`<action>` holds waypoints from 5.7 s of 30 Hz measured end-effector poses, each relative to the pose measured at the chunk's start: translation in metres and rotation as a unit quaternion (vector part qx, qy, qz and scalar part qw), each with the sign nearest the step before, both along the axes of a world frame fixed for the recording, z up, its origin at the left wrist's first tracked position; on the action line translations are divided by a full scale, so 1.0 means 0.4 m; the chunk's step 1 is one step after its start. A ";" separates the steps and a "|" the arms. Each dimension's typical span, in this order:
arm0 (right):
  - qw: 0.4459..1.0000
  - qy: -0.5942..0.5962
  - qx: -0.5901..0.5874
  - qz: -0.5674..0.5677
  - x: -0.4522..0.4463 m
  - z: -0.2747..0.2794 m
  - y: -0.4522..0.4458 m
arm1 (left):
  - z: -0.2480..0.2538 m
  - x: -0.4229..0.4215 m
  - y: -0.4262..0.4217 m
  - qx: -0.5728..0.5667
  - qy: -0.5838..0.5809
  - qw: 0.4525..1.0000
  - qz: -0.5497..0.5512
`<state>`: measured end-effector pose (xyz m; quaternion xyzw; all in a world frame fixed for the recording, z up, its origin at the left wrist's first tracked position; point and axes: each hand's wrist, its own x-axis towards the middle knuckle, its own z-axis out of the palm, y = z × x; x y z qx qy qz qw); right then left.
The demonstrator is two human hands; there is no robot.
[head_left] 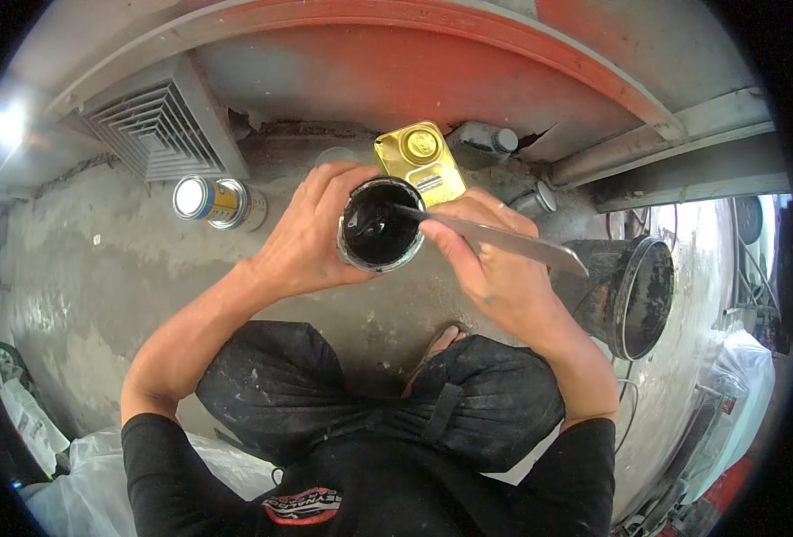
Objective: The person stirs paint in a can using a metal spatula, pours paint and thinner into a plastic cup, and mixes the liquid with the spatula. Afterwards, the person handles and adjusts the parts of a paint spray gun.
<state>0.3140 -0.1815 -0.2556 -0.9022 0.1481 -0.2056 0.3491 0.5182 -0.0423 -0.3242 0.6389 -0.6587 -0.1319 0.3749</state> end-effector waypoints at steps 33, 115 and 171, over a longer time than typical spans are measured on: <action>0.948 -0.259 0.120 -0.139 -0.083 0.154 0.001 | -0.036 0.038 -0.003 -0.034 0.099 0.987 0.125; 0.984 -0.035 -0.173 0.028 0.029 -0.055 0.011 | -0.013 0.024 -0.001 -0.051 -0.010 0.998 0.045; 0.953 -0.221 0.157 -0.132 -0.055 0.069 -0.054 | -0.047 0.060 -0.006 -0.022 0.094 0.984 0.149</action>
